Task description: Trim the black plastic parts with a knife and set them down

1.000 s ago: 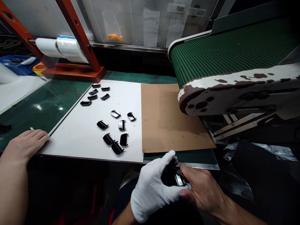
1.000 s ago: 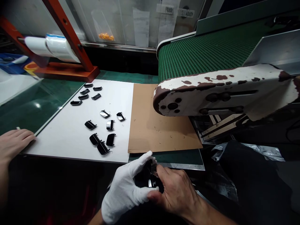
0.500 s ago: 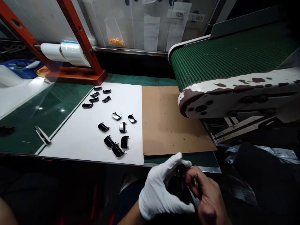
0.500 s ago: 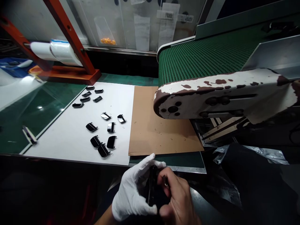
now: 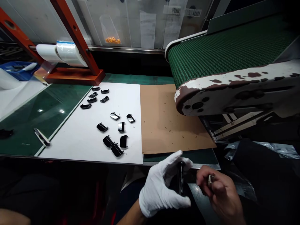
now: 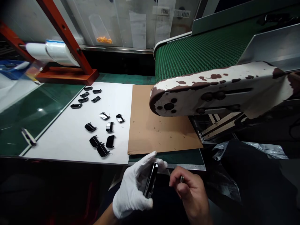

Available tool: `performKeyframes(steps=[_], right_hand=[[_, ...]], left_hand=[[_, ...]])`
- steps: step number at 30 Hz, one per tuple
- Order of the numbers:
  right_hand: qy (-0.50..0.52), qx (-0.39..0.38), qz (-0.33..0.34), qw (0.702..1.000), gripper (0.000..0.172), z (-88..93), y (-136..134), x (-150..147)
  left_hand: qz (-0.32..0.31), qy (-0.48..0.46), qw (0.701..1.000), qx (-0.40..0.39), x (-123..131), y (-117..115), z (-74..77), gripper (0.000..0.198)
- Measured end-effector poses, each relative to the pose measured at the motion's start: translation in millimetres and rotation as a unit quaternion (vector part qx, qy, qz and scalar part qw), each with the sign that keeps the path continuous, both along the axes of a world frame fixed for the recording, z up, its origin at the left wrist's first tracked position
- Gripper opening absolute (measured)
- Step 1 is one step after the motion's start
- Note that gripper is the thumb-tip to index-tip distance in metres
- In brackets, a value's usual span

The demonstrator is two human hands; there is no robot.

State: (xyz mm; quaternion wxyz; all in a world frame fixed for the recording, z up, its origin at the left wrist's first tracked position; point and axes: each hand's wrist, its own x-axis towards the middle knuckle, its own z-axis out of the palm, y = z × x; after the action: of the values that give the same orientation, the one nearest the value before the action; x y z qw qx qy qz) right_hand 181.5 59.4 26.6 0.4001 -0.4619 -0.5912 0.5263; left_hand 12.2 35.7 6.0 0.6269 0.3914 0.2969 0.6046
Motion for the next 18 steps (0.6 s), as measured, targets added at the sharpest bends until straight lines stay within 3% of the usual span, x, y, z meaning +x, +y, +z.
performKeyframes(steps=[6, 8, 11, 15, 18], right_hand=[[-0.061, -0.026, -0.026, 0.997, 0.056, -10.6, 0, 11], [-0.077, -0.034, -0.02, 0.996, 0.064, -9.1, 0, 10], [-0.092, -0.03, -0.005, 0.995, 0.076, -6.6, 0, 6], [-0.13, 0.003, 0.036, 0.991, 0.069, -9.5, -1, 7], [-0.137, 0.017, 0.041, 0.99, 0.06, -14.4, -2, 8]], left_hand=[[-0.007, -0.014, 0.998, -0.067, -3, 1, 6.7, 0.084], [-0.001, 0.007, 0.998, -0.069, -4, 2, 9.5, 0.081], [0.011, 0.091, 0.994, -0.054, -3, 3, 11.6, 0.077], [0.046, 0.207, 0.977, -0.016, -3, 4, 12.3, 0.076], [0.079, 0.318, 0.945, 0.014, -6, 4, 11.6, 0.075]])
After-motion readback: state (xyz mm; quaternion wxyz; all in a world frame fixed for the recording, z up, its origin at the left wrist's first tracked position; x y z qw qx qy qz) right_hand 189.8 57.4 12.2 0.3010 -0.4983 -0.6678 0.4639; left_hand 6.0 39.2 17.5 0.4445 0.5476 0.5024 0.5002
